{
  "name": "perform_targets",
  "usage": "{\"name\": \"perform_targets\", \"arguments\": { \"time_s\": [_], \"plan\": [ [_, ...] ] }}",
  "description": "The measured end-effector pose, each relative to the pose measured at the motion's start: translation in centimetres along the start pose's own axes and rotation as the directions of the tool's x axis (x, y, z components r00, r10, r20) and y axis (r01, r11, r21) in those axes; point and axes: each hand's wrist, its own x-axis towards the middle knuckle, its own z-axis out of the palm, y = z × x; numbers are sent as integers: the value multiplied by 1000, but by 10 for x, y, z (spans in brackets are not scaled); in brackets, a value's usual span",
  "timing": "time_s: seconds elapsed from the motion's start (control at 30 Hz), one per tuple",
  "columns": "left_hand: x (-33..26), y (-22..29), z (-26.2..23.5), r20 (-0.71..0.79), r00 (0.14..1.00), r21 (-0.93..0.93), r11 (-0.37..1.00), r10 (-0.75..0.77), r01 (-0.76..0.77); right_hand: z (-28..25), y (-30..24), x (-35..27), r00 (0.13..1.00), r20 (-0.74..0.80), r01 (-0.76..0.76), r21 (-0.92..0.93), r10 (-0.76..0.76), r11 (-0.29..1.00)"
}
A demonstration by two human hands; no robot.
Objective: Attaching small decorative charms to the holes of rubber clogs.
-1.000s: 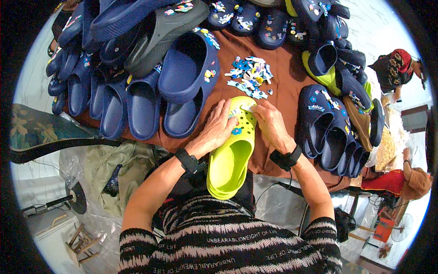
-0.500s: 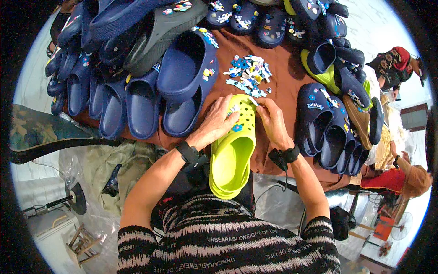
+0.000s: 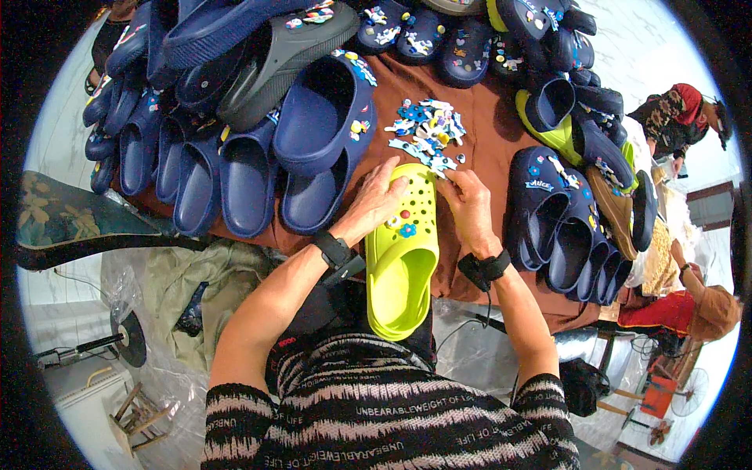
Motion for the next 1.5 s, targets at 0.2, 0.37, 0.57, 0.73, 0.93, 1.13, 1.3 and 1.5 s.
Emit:
{"name": "perform_targets", "arguments": {
  "time_s": [0.2, 0.37, 0.57, 0.73, 0.93, 1.13, 1.3, 1.5],
  "plan": [
    [-4, -16, 3, -46, 997, -65, 995, 67, -70, 0, -9, -2, 981, 91, 186, -185, -172, 965],
    [-4, -14, 6, -55, 998, -87, 996, 28, -33, -5, -7, 7, 929, 266, 306, -165, -257, 937],
    [-3, -12, 11, -72, 997, -122, 992, -19, 10, -6, -11, 16, 878, 423, 320, -179, -221, 930],
    [-2, -13, 12, -97, 995, -164, 986, 4, -19, -7, -21, 24, 812, 523, 408, -192, -259, 892],
    [-1, -9, 12, -104, 994, -100, 995, 14, -24, -2, -3, 30, 823, 515, 361, -147, -240, 921],
    [-2, -24, 10, -82, 994, -40, 997, 65, -69, -14, -16, 19, 903, 401, -239, 179, 152, 954],
    [-3, -22, 11, -92, 991, -37, 994, 100, -104, -8, -7, 14, 949, 316, -70, 139, 23, 988],
    [-6, -22, 10, -134, 990, -129, 990, 43, -60, 3, -2, 8, 975, 216, -76, 83, 57, 994]
  ]
}}
